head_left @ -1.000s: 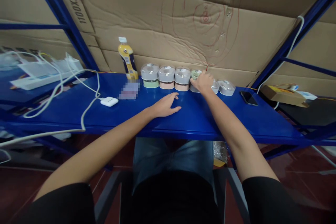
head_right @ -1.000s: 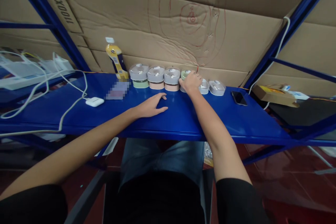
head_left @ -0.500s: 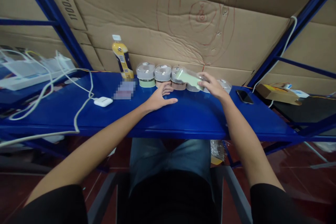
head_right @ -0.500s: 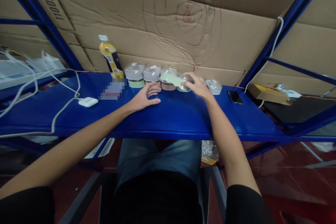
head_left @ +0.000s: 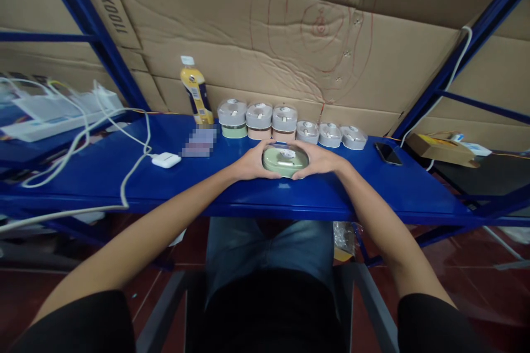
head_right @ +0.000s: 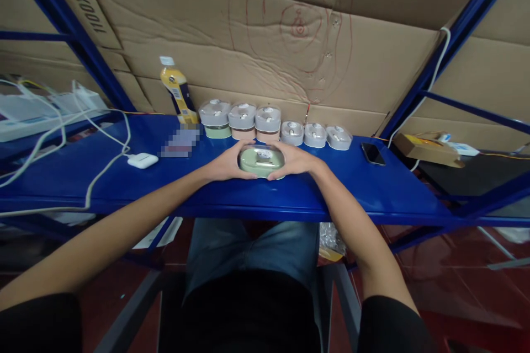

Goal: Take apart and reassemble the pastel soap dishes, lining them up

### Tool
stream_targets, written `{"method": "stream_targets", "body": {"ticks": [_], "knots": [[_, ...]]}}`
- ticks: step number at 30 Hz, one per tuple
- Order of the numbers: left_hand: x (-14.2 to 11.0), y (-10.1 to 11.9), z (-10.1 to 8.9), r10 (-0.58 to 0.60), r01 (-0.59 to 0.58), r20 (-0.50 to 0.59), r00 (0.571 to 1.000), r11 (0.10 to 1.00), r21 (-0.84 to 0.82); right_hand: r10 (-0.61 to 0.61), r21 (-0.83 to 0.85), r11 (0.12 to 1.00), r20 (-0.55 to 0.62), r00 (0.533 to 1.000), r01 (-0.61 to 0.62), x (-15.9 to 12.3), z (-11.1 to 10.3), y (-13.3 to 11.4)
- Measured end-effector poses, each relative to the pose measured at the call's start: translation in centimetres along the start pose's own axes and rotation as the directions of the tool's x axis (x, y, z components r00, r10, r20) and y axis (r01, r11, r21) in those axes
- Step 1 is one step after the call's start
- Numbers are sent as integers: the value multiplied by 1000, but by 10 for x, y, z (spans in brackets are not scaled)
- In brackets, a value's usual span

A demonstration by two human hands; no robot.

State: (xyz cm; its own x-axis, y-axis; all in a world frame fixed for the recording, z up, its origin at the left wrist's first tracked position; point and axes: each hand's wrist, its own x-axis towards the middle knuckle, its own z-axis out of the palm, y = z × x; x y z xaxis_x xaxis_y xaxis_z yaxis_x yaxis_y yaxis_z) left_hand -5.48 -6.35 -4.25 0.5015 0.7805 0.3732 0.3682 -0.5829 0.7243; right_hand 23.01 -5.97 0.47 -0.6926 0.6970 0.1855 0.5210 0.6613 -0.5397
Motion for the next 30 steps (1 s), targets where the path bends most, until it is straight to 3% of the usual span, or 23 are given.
{"method": "stream_targets", "body": {"ticks": [3,6,14,22,26,30], "knots": [[-1,1,2,28,-29,16,999,999,32,-57,-114,992,-93,994,46,5,16,-9],[-1,2,-1,35,-36,18,999,996,76,-74,-164,985,-163,984,47,5,19,-10],[-5,6,-5,116,-146,141,983,962,231,189,-83,969,-368,911,-235,-23,-21,20],[-3,2,-10,144,-153,54,988,962,226,189,-25,977,-337,922,-210,-26,-24,26],[0,-10,-30,65,-45,-72,995,968,247,264,-32,958,-297,918,-286,-28,-30,31],[3,-27,-47,-42,77,-120,992,949,307,343,-64,930,-199,918,-362,-31,-34,38]]}}
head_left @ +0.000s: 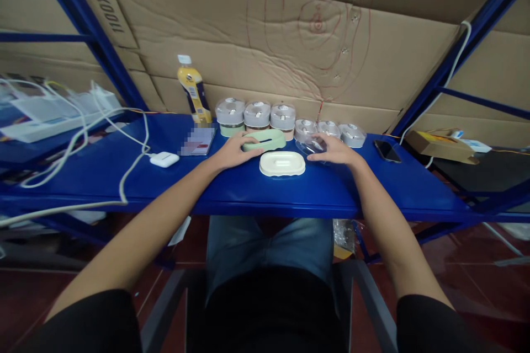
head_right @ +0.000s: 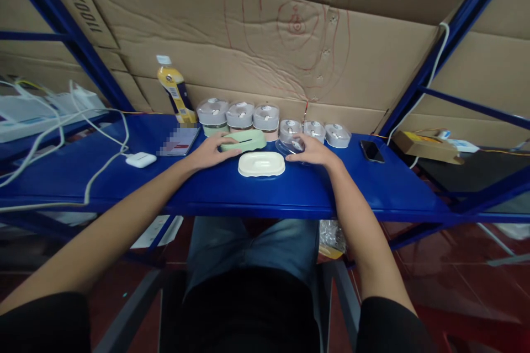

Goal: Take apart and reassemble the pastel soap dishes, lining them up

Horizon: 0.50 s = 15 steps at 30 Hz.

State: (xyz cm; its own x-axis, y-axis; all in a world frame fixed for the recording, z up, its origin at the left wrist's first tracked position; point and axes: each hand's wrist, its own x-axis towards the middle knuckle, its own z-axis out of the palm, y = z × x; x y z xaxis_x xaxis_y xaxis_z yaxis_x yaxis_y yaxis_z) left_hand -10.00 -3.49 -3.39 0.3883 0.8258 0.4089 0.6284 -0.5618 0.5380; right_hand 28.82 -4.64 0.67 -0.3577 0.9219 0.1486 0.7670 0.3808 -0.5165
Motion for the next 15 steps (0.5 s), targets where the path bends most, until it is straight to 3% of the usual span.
{"method": "stream_targets", "body": {"ticks": [4,9,15], "knots": [[3,-12,2,-67,67,6,998,997,41,8,-27,1000,90,996,-6,2,2,3],[4,-10,3,-87,86,11,996,995,41,1,-36,999,116,993,3,2,4,1],[0,8,5,48,-48,-7,999,997,-58,6,2,1000,109,994,-6,5,7,1]]}}
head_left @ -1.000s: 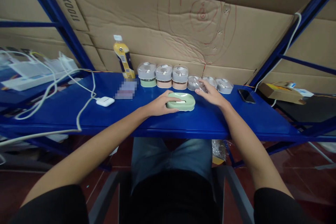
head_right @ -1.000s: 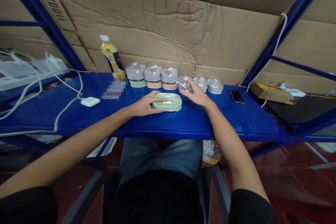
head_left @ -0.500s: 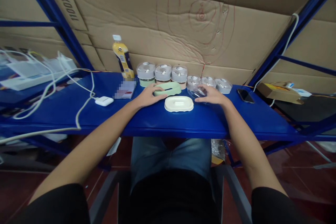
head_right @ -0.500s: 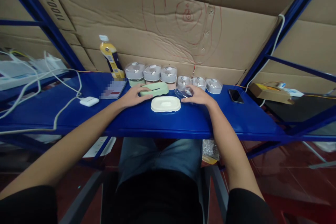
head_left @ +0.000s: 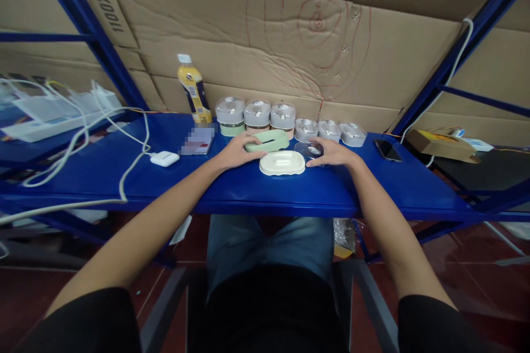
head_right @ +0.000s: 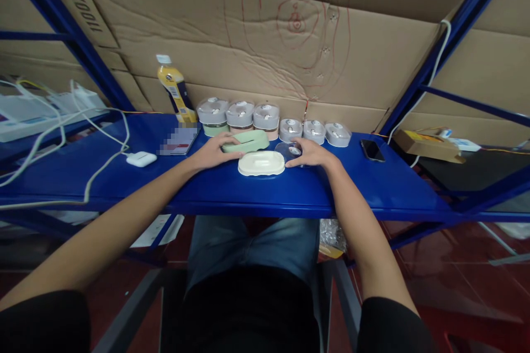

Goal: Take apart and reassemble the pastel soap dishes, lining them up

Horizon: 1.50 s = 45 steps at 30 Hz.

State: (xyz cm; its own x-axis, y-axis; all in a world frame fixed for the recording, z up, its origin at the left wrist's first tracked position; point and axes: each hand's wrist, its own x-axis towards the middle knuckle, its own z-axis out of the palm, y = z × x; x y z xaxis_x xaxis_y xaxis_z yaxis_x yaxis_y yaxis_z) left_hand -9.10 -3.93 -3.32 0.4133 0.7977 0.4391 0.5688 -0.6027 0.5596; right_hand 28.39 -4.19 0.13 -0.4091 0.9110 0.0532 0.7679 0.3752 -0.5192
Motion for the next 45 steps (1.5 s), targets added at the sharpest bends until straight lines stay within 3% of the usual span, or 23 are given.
{"method": "stream_targets", "body": {"ticks": [3,6,8,10,14,19,28,33,45], "knots": [[-3,17,10,119,-117,34,992,991,-57,32,-3,999,-65,997,-32,-2,-8,4],[-5,31,20,180,-174,77,981,982,-76,75,17,997,-218,973,-73,-8,-21,7],[-5,38,24,167,-160,86,982,984,-84,45,65,998,-334,941,-24,-12,-27,4],[-6,42,26,129,-120,95,987,988,-92,-58,114,987,-386,921,110,-12,-25,-4],[-5,41,29,93,-79,110,990,989,-123,-347,138,910,-266,899,392,-1,0,-31],[-5,29,40,115,-101,49,992,968,-228,-515,114,841,-128,848,528,13,26,-56],[-4,28,45,125,-105,72,990,966,-235,-506,83,855,-88,858,512,9,28,-55],[-5,34,44,110,-86,89,990,968,-237,-448,71,890,-45,893,450,7,27,-60],[-7,47,38,125,-104,117,985,980,-168,-493,63,868,-25,870,493,6,31,-60]]}}
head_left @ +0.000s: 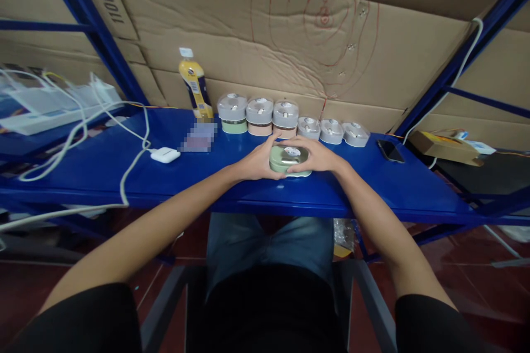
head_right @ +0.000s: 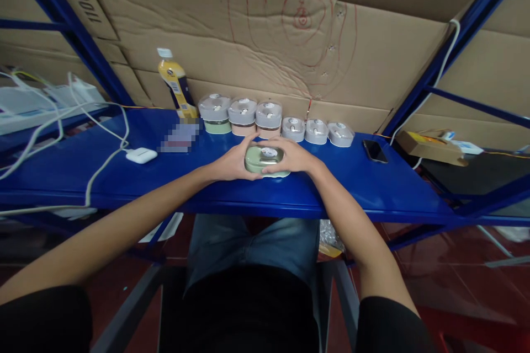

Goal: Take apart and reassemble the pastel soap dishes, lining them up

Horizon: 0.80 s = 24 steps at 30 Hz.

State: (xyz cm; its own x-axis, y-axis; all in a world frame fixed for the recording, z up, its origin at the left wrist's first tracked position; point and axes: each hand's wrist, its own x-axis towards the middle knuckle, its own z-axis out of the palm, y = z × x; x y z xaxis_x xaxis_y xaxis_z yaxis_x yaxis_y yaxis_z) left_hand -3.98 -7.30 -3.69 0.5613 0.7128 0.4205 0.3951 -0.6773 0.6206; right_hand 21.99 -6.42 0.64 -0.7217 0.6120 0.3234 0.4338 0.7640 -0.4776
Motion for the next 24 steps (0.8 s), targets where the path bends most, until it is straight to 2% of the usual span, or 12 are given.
{"method": "stream_targets", "body": {"ticks": [9,12,15,17,18,19,20,21,23,24], "knots": [[-3,-12,-3,-71,69,45,996,997,36,111,-53,993,37,993,-109,-15,6,6],[-6,-12,-6,-86,83,51,995,995,57,144,-83,986,14,989,-143,-21,3,5],[-7,-14,-8,-96,94,15,995,992,87,176,-89,979,-98,980,-184,-28,-16,11],[-7,-17,-9,-97,98,-8,995,989,107,216,-113,960,-277,936,-255,-33,-39,23],[-7,-19,-8,-96,97,-14,995,989,114,248,-137,936,-401,882,-325,-36,-52,32],[-6,-20,-8,-96,97,-15,995,988,121,286,-158,893,-523,803,-421,-39,-66,42],[-5,-21,-7,-98,99,-14,995,987,127,329,-163,830,-629,704,-533,-41,-78,52],[-4,-21,-6,-103,104,-11,995,986,133,372,-138,751,-720,586,-646,-43,-90,63],[-3,-21,-5,-123,123,-5,992,982,146,462,-22,579,-815,350,-815,-45,-106,82],[-2,-20,-4,-134,133,-2,991,980,151,495,27,512,-826,269,-859,-46,-110,91]]}}
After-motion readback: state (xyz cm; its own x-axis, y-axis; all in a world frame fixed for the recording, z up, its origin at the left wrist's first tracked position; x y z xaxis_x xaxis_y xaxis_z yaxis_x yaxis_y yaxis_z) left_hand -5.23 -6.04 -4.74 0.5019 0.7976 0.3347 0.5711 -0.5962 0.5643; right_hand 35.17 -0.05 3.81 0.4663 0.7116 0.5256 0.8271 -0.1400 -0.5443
